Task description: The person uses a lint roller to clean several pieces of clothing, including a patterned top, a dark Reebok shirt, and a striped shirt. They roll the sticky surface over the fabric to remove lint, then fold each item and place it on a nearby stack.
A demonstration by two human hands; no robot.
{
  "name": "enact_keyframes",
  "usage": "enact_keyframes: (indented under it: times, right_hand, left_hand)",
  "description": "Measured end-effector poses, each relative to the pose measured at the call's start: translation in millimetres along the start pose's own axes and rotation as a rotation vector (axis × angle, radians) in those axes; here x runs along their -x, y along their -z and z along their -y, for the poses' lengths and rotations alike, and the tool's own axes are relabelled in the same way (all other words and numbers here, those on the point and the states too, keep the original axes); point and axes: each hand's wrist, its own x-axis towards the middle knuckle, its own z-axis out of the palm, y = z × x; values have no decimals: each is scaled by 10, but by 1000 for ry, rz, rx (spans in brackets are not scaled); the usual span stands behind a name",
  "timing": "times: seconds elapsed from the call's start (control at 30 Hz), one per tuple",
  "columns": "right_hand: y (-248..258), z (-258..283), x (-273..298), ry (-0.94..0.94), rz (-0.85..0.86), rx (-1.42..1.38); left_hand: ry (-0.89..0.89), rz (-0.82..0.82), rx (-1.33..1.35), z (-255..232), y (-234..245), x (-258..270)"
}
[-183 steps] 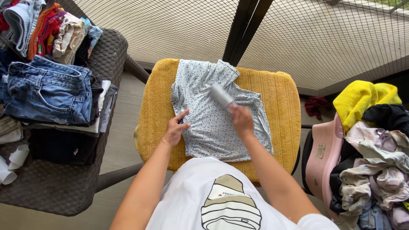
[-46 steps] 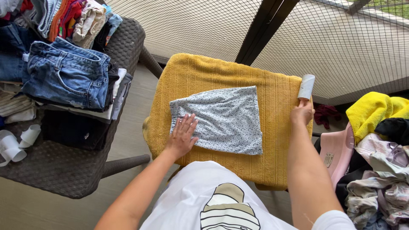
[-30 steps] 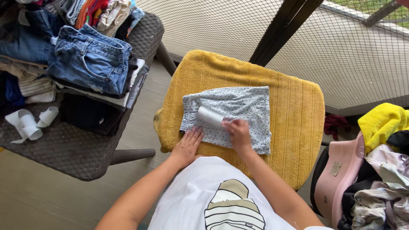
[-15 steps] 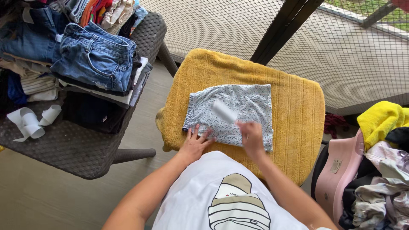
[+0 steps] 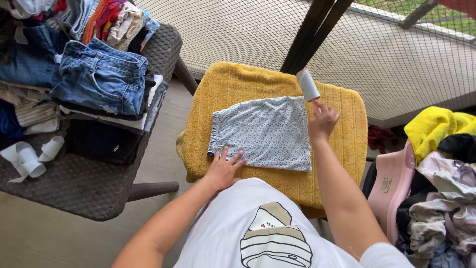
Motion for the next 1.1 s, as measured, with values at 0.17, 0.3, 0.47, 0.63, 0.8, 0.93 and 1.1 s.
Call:
enact_keyframes:
  times: [0.17, 0.3, 0.47, 0.63, 0.8, 0.93, 1.1]
  right_hand:
    - [635, 597, 1198, 139, 177, -290]
    - [782, 732, 1808, 116, 360, -188]
    - [427, 143, 1202, -149, 241, 103]
    - [694, -59, 819, -405, 103, -67]
    - [1109, 288, 1855, -133, 226, -161]
    - [1153, 263, 2442, -148, 315, -129]
    - [926, -411, 2006, -418, 176, 53]
  left_hand:
    - [11, -174, 9, 77, 91, -262]
    - [144, -39, -12, 143, 178, -332]
    - [155, 34, -68, 148, 210, -307]
    - [141, -19, -33, 182, 162, -324]
    - [149, -169, 28, 280, -84, -404]
    - [127, -194, -51, 293, -165, -440]
    - [160, -316, 106, 294, -73, -383]
